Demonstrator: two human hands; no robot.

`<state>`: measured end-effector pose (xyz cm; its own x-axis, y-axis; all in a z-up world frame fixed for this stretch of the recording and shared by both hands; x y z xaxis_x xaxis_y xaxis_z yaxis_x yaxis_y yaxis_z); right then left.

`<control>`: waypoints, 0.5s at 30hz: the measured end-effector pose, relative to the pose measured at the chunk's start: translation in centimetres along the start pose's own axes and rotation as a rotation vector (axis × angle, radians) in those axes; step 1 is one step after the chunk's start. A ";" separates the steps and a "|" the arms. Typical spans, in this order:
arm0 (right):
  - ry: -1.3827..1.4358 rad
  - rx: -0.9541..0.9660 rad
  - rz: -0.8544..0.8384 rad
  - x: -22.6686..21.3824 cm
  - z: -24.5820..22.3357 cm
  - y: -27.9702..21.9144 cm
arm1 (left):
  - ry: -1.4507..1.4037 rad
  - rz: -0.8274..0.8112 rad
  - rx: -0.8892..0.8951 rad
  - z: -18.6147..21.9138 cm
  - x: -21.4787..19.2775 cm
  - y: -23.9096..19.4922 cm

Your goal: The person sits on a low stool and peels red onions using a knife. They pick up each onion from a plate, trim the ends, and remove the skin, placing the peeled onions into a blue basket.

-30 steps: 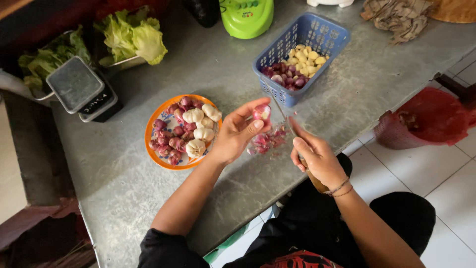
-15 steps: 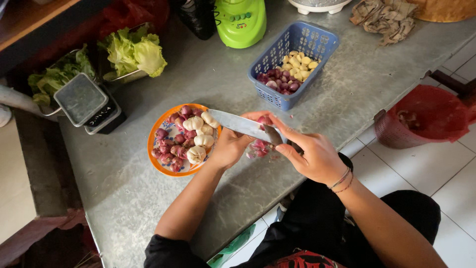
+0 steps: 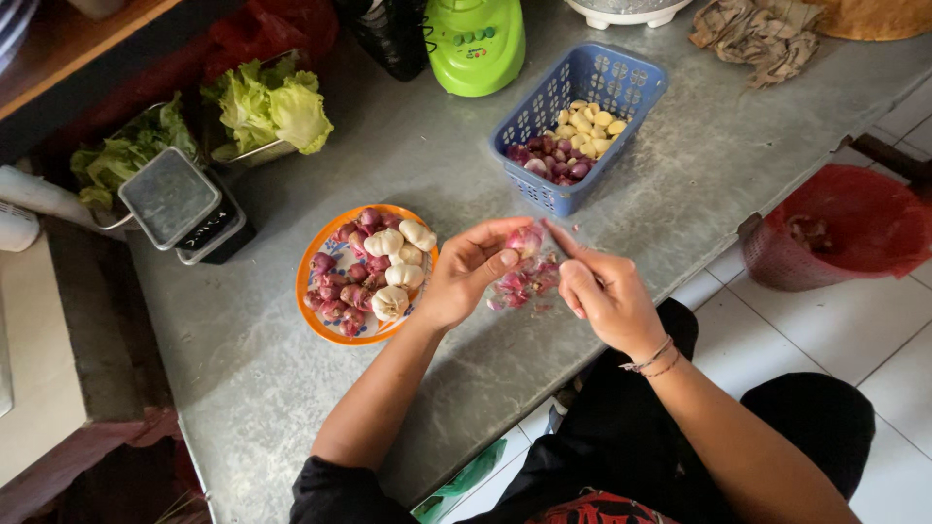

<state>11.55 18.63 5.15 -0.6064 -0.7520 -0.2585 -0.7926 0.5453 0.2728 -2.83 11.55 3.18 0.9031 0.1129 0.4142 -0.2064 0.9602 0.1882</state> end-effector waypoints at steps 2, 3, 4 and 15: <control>0.151 0.039 -0.014 0.5 0.7 0.2 | -0.001 -0.029 0.018 0.5 0.2 -0.1; 0.161 0.046 -0.010 0.6 0.9 0.2 | -0.048 -0.035 0.029 0.7 0.3 -0.1; 0.172 0.054 -0.005 0.6 1.0 0.2 | -0.095 -0.041 0.040 0.8 0.4 -0.1; 0.161 0.058 -0.116 1.1 0.5 -0.7 | -0.164 -0.001 0.098 0.5 -1.4 0.3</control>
<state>11.37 17.62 4.26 -0.4961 -0.8581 -0.1323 -0.8619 0.4683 0.1946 -4.36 11.54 3.05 0.8315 0.0609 0.5522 -0.2485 0.9298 0.2716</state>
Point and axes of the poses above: each hand's wrist, its own y-axis towards the middle knuckle, its own x-axis out of the palm, z = x × y, the point moved 10 cm from there along y, towards the middle knuckle, and after that the axes turned 11 degrees about -y, right-handed, at the moved point
